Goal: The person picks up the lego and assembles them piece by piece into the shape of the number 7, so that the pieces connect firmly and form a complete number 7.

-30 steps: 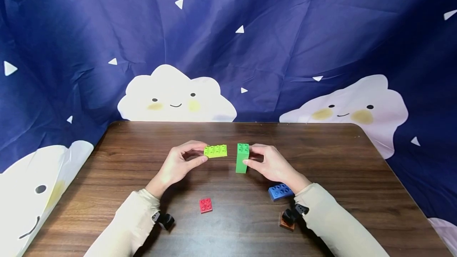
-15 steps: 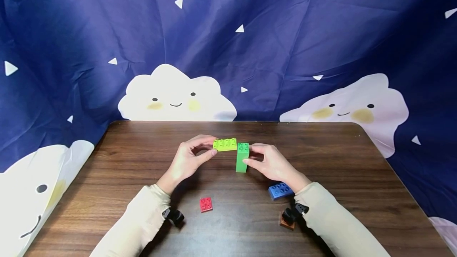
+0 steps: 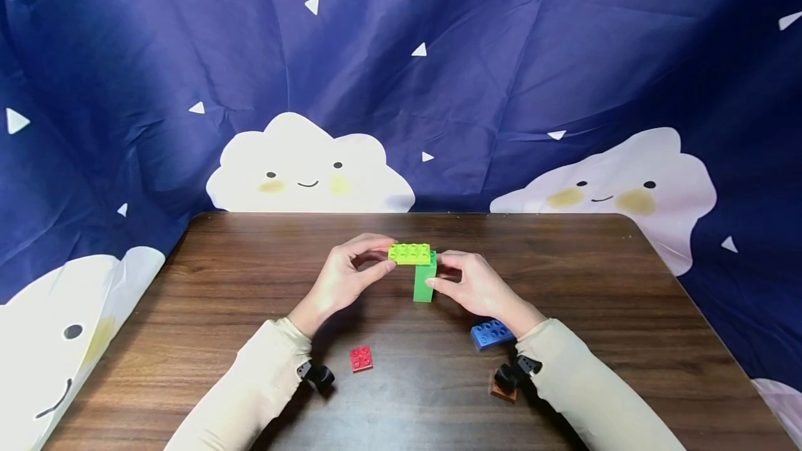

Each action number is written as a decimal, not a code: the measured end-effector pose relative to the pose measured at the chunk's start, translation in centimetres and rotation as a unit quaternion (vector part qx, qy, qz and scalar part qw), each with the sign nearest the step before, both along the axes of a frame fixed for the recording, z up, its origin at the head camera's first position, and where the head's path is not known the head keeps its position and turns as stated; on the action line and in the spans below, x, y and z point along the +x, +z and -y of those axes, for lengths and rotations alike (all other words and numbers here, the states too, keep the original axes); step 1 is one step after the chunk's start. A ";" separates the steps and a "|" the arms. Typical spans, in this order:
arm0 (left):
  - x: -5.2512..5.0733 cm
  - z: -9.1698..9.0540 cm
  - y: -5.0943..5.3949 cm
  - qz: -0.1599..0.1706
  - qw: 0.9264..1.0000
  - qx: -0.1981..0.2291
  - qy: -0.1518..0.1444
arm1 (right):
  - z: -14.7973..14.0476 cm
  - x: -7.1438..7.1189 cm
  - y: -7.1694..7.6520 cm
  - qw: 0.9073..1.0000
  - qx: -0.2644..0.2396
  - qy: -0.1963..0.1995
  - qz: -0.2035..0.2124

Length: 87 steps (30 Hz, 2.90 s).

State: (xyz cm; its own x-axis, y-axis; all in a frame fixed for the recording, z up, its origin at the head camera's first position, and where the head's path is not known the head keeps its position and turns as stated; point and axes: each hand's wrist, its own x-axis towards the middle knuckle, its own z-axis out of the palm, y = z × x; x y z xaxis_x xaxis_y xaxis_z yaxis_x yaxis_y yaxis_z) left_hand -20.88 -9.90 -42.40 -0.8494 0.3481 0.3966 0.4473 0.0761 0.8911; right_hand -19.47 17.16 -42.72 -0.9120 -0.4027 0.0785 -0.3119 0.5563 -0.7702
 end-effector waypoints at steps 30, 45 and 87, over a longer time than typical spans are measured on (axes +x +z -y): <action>0.0 -1.1 1.0 -0.027 0.998 -0.058 -0.005 | -0.2 0.2 0.9 0.998 -0.052 -0.008 0.017; 0.1 -1.2 0.8 -0.029 0.998 -0.054 -0.006 | 0.6 0.3 1.5 0.994 -0.089 -0.049 -0.050; 0.4 -0.2 0.5 0.031 0.997 -0.071 0.007 | 1.0 0.4 0.8 0.992 -0.110 -0.054 -0.030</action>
